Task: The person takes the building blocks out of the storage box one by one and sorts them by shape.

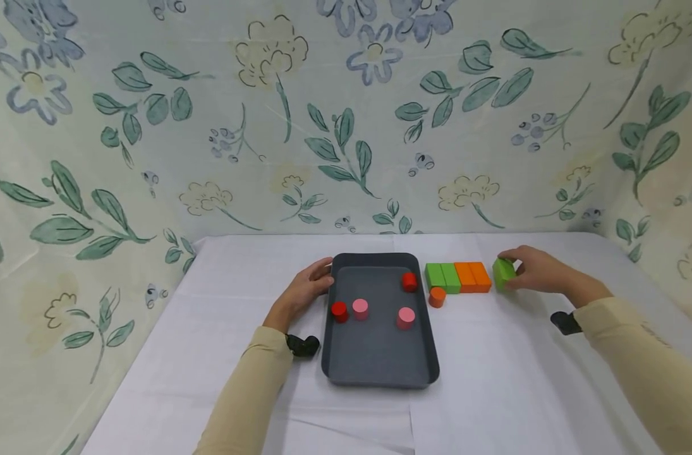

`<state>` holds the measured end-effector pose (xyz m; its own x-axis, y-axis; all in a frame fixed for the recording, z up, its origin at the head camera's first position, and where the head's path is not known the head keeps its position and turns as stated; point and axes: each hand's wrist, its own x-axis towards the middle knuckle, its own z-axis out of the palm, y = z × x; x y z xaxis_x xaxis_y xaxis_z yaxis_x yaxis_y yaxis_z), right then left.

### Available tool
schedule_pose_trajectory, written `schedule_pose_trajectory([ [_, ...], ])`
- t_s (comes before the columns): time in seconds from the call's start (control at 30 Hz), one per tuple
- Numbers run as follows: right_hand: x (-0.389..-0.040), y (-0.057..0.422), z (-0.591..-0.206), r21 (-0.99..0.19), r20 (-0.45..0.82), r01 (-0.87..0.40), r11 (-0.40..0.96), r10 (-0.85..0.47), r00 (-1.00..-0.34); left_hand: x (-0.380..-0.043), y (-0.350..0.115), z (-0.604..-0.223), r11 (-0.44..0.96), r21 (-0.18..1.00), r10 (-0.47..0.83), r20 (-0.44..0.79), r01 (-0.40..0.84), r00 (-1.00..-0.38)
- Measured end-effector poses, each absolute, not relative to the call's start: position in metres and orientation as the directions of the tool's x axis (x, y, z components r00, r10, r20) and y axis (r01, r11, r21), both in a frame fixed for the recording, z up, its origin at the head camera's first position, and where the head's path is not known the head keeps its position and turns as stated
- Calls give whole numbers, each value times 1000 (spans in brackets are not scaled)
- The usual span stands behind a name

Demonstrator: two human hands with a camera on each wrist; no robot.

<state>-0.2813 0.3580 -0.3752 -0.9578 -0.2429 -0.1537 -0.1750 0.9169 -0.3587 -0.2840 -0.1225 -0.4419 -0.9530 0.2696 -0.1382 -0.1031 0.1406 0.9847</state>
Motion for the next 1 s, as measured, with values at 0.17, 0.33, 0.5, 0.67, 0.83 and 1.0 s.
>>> schedule_pose_trajectory([
  [0.17, -287, 353, -380, -361, -169, -158, 919, -232, -958, -284, -123, -442, 148, 984, 272, -141, -103, -952],
  [0.33, -294, 349, -387, -376, -215, -144, 915, -238, -947, -284, -124, -443, 145, 984, 264, -137, -101, -955],
  [0.5, -300, 348, -393, -388, -257, -125, 913, -238, -937, -284, -125, -444, 136, 985, 263, -138, -105, -955],
  [0.67, -298, 348, -395, -391, -263, -120, 913, -236, -936, -285, -122, -443, 149, 983, 262, -145, -109, -954],
  [0.83, -295, 346, -392, -391, -284, -112, 913, -236, -929, -285, -122, -441, 139, 986, 283, -126, -89, -951],
  [1.0, -291, 343, -391, -386, -286, -109, 916, -231, -930, -285, -122, -441, 146, 986, 279, -123, -85, -952],
])
